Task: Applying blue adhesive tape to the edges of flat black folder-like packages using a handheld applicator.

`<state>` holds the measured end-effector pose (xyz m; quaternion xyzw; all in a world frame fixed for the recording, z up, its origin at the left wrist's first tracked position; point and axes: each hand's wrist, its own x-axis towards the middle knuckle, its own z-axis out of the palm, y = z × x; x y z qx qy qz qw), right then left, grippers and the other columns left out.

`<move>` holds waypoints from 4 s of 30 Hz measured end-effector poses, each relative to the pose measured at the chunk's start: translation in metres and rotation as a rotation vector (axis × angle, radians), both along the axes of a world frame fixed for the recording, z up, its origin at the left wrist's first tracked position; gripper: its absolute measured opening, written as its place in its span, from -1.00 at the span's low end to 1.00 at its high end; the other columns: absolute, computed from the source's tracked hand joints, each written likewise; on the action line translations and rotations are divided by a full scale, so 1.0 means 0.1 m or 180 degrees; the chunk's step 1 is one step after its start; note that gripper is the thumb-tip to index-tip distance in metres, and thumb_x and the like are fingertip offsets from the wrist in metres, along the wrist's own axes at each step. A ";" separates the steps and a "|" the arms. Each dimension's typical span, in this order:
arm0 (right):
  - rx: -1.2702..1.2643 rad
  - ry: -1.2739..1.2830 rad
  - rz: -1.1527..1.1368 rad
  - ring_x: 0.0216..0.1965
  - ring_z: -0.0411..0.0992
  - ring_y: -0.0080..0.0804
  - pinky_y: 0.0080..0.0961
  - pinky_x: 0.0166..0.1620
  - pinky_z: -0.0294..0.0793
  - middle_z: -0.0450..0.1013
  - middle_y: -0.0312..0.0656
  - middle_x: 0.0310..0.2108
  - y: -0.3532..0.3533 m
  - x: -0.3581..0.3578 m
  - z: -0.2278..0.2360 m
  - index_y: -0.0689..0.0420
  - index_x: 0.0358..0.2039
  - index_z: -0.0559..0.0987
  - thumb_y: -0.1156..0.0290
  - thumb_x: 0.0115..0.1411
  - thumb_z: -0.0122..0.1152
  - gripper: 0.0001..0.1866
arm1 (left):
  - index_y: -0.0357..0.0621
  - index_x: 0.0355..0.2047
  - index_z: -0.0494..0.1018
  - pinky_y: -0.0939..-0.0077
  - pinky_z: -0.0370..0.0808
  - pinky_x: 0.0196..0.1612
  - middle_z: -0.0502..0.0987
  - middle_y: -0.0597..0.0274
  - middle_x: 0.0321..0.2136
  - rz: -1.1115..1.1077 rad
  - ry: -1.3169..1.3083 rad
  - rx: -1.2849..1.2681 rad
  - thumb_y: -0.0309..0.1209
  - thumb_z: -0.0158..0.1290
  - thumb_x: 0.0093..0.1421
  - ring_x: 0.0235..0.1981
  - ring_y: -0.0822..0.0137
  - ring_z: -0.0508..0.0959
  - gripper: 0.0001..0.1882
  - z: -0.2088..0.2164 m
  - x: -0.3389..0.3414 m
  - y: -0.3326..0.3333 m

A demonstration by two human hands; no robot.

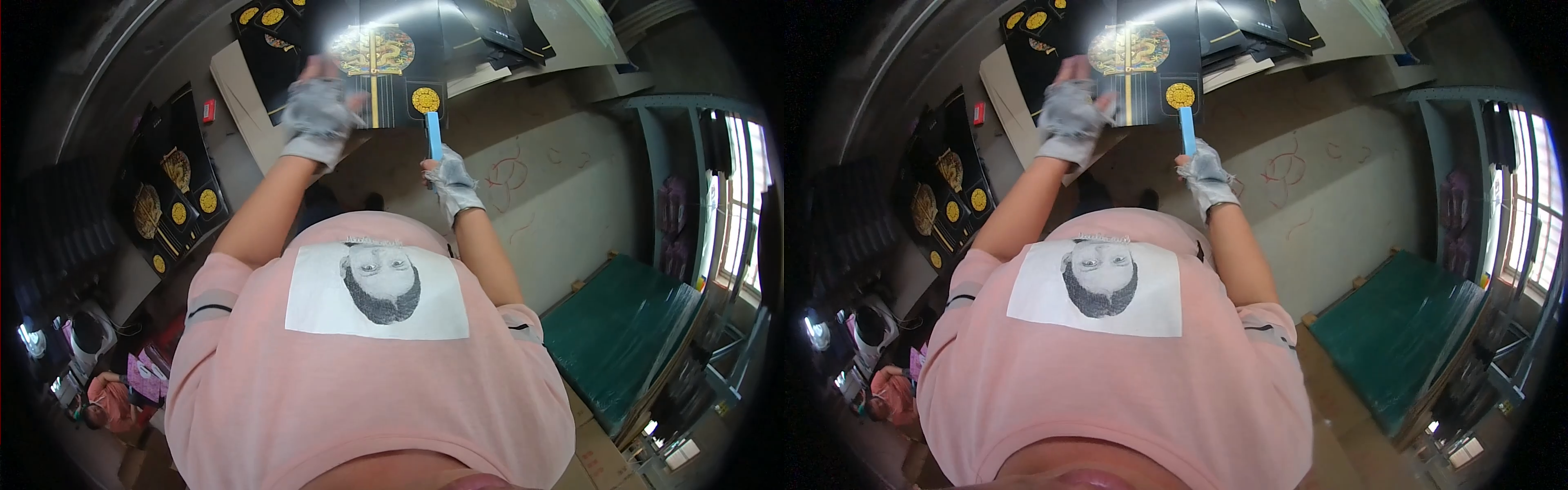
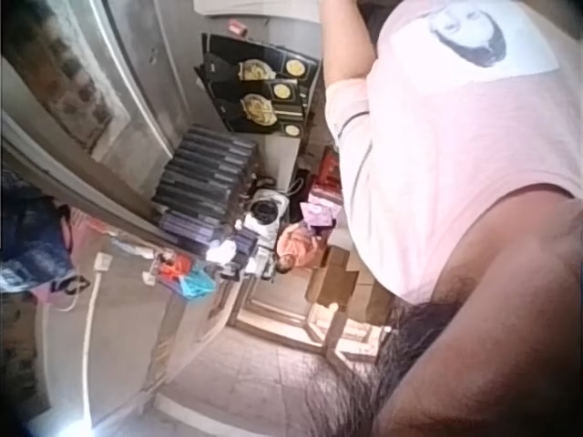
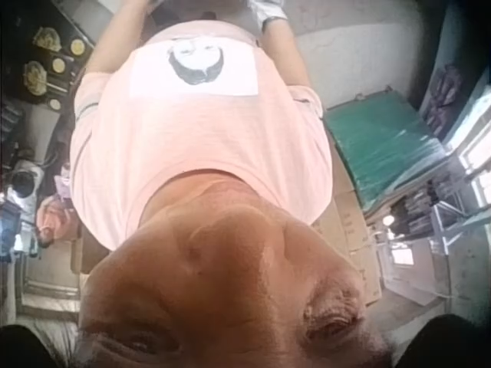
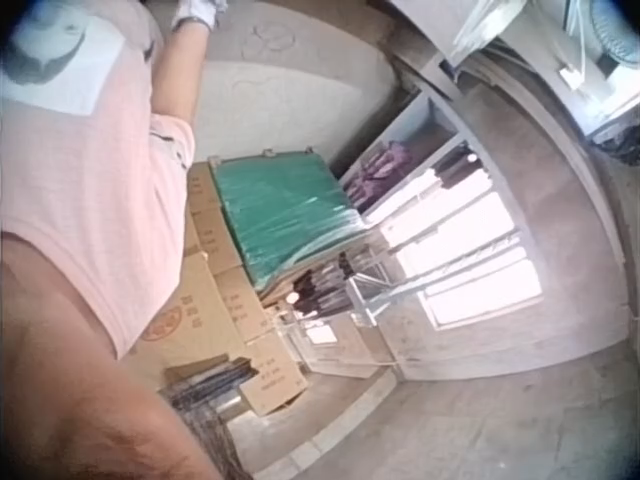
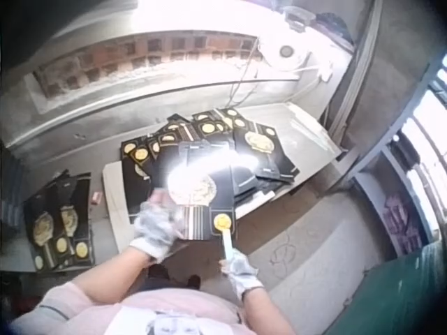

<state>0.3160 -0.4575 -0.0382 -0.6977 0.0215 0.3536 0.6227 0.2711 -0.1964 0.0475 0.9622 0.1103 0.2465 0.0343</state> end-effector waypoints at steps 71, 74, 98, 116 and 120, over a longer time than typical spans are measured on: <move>-0.0700 -0.1430 0.1032 -0.40 0.43 -0.24 -0.36 -0.30 0.40 0.41 -0.09 -0.47 0.62 -0.32 0.17 0.22 -0.34 0.43 0.32 -0.15 0.29 -0.63 | -0.23 -0.26 0.38 0.57 0.51 -0.17 0.50 0.20 -0.35 -0.0021 -0.1212 -0.7284 -0.58 0.03 0.09 -0.31 0.34 0.54 -0.82 -0.55 -0.28 0.71; -0.0667 -0.1072 0.1275 -0.39 0.41 -0.21 -0.35 -0.30 0.38 0.40 -0.06 -0.45 0.66 -0.33 0.33 0.22 -0.38 0.41 0.30 -0.15 0.28 -0.64 | -0.23 -0.26 0.38 0.58 0.51 -0.18 0.50 0.20 -0.35 0.0567 -0.1006 -0.7289 -0.56 0.04 0.09 -0.32 0.34 0.54 -0.82 -0.77 -0.24 0.78; 0.0086 -0.1004 0.1516 -0.32 0.38 -0.30 -0.44 -0.24 0.39 0.38 -0.09 -0.34 0.91 -0.27 0.07 0.28 -0.15 0.45 0.34 -0.09 0.25 -0.54 | -0.24 -0.27 0.39 0.58 0.50 -0.16 0.50 0.20 -0.33 -0.0131 -0.0919 -0.7001 -0.54 0.06 0.08 -0.32 0.36 0.53 -0.82 -0.70 -0.16 0.66; 0.1934 0.1093 -0.0679 -0.44 0.47 -0.29 -0.45 -0.31 0.47 0.41 -0.02 -0.23 0.53 -0.36 0.46 0.26 -0.17 0.38 0.48 -0.05 0.16 -0.62 | -0.13 -0.27 0.40 0.55 0.50 -0.30 0.51 0.25 -0.37 0.1365 -0.1385 -0.7610 -0.49 0.06 0.11 -0.41 0.35 0.53 -0.84 -0.62 -0.26 0.05; 0.1002 0.0627 -0.0580 -0.50 0.47 -0.28 -0.44 -0.37 0.48 0.42 -0.05 -0.24 0.60 -0.26 0.52 0.22 -0.18 0.43 0.44 0.00 0.14 -0.67 | -0.11 -0.22 0.37 0.49 0.49 -0.35 0.49 0.24 -0.37 0.0725 0.0212 -0.7524 -0.37 0.08 0.13 -0.42 0.38 0.49 -0.78 -0.66 -0.35 -0.21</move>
